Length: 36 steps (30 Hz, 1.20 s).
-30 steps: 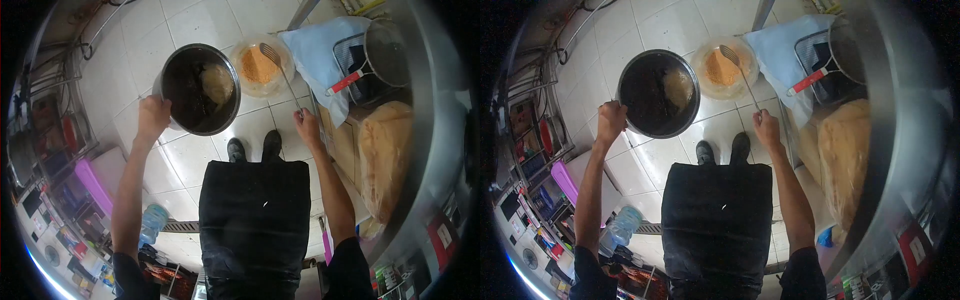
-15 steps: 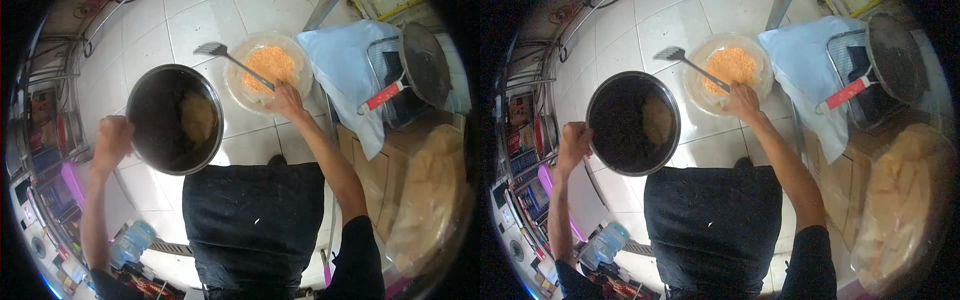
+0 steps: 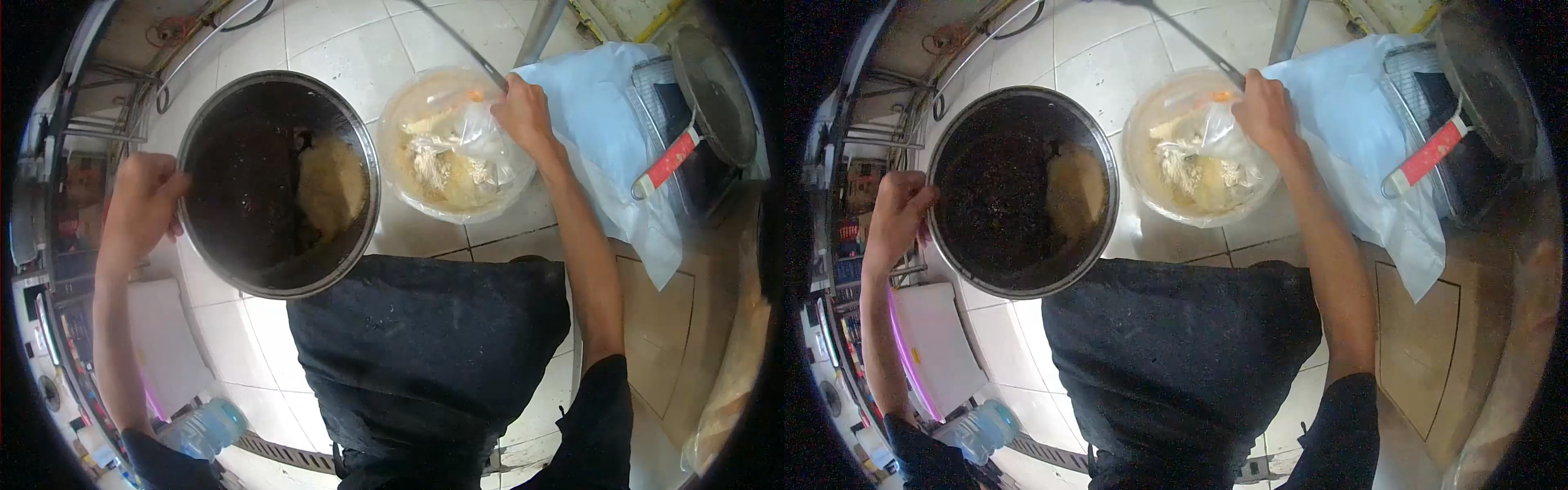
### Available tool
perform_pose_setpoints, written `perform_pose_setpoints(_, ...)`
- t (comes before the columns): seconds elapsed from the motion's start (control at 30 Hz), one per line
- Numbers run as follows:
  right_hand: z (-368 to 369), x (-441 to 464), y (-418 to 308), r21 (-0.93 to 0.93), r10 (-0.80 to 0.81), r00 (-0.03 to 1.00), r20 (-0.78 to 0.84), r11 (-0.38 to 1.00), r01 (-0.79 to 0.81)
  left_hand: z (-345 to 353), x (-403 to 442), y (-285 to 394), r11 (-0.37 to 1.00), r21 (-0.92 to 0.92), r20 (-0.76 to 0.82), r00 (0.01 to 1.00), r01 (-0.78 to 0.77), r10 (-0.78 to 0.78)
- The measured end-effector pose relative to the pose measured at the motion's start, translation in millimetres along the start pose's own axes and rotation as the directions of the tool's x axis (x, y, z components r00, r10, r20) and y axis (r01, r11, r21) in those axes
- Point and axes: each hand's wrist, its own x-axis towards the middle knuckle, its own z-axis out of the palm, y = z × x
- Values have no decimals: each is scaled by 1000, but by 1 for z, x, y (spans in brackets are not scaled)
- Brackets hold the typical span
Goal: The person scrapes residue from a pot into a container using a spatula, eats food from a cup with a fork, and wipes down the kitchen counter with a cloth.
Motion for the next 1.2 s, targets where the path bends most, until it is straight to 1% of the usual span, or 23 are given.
perform_pose_setpoints(0.07, 6, 16, 12, -8, -8, 998, -69, 1000, 8, 2, 5, 10, 995, -13, -7, 995, -100, 100)
perform_pose_setpoints(0.1, 6, 19, 15, -16, -18, 993, -117, 1000, 16, 2, 6, 19, 996, 0, -10, 996, -88, 88)
perform_pose_setpoints(0.13, 7, 23, 19, -18, -14, 992, -124, 1000, 12, 1, 9, 25, 995, 0, -11, 995, -96, 96)
perform_pose_setpoints(0.2, 6, 29, 17, -44, 42, 997, -59, 998, -44, 1, 14, 34, 984, 44, 19, 985, -172, 171)
perform_pose_setpoints(0.33, -1, 30, 11, -70, 55, 999, -2, 996, -55, 7, 26, 66, 973, 121, 51, 980, -196, 191)
perform_pose_setpoints(0.37, -2, 31, 11, -54, 52, 999, -8, 997, -53, 12, 32, 68, 914, 240, -5, 941, -326, 337)
perform_pose_setpoints(0.43, -7, 30, 14, -41, 53, 998, -16, 998, -54, 16, 34, 82, 841, 357, -57, 890, -406, 453)
perform_pose_setpoints(0.47, -11, 31, 14, -38, 61, 998, -7, 997, -61, 17, 34, 89, 841, 357, -56, 889, -408, 455)
perform_pose_setpoints(0.53, -12, 32, 16, -30, 69, 998, 1, 997, -69, 17, 34, 100, 760, 457, -81, 829, -462, 554)
perform_pose_setpoints(0.57, -12, 34, 17, -6, 114, 993, 22, 993, -114, 17, 37, 102, 758, 462, -82, 828, -461, 554)
perform_pose_setpoints(0.6, -12, 36, 18, 16, 157, 987, 42, 987, -157, 18, 41, 103, 680, 514, -53, 772, -523, 633)
perform_pose_setpoints(0.63, -12, 38, 21, 18, 156, 987, 40, 988, -157, 20, 46, 104, 594, 559, -17, 709, -578, 705)
perform_pose_setpoints(0.67, -13, 38, 22, 25, 136, 990, 36, 990, -137, 21, 53, 105, 594, 559, -17, 708, -578, 706)
perform_pose_setpoints(0.73, -13, 37, 25, 31, 120, 992, 34, 992, -121, 24, 62, 106, 533, 572, -83, 603, -623, 794)
perform_pose_setpoints(0.77, -14, 38, 27, 57, 134, 990, 52, 989, -137, 25, 62, 111, 531, 572, -80, 602, -625, 795)
perform_pose_setpoints(0.83, -15, 38, 31, 83, 153, 986, 68, 984, -159, 29, 60, 124, 528, 625, -30, 658, -575, 753)
perform_pose_setpoints(0.87, -17, 38, 32, 85, 146, 986, 84, 985, -153, 31, 62, 125, 525, 623, -27, 655, -580, 756)
perform_pose_setpoints(0.93, -21, 36, 31, 84, 137, 986, 98, 986, -146, 35, 69, 126, 506, 608, -39, 613, -612, 789)
perform_pose_setpoints(1.0, -24, 35, 30, 164, 181, 977, 109, 966, -197, 36, 75, 126, 494, 604, -12, 612, -625, 790)
perform_pose_setpoints(1.03, -26, 35, 30, 164, 183, 977, 109, 966, -199, 37, 76, 127, 481, 600, 17, 611, -639, 791)
perform_pose_setpoints(1.1, -32, 33, 26, 212, 200, 964, 173, 949, -234, 39, 77, 130, 473, 617, 8, 606, -629, 795)
perform_pose_setpoints(1.17, -32, 33, 29, 219, 207, 960, 187, 944, -247, 41, 79, 131, 465, 635, -2, 601, -617, 799)
perform_pose_setpoints(1.2, -32, 34, 31, 229, 214, 956, 202, 939, -258, 42, 81, 132, 442, 624, -2, 565, -644, 825)
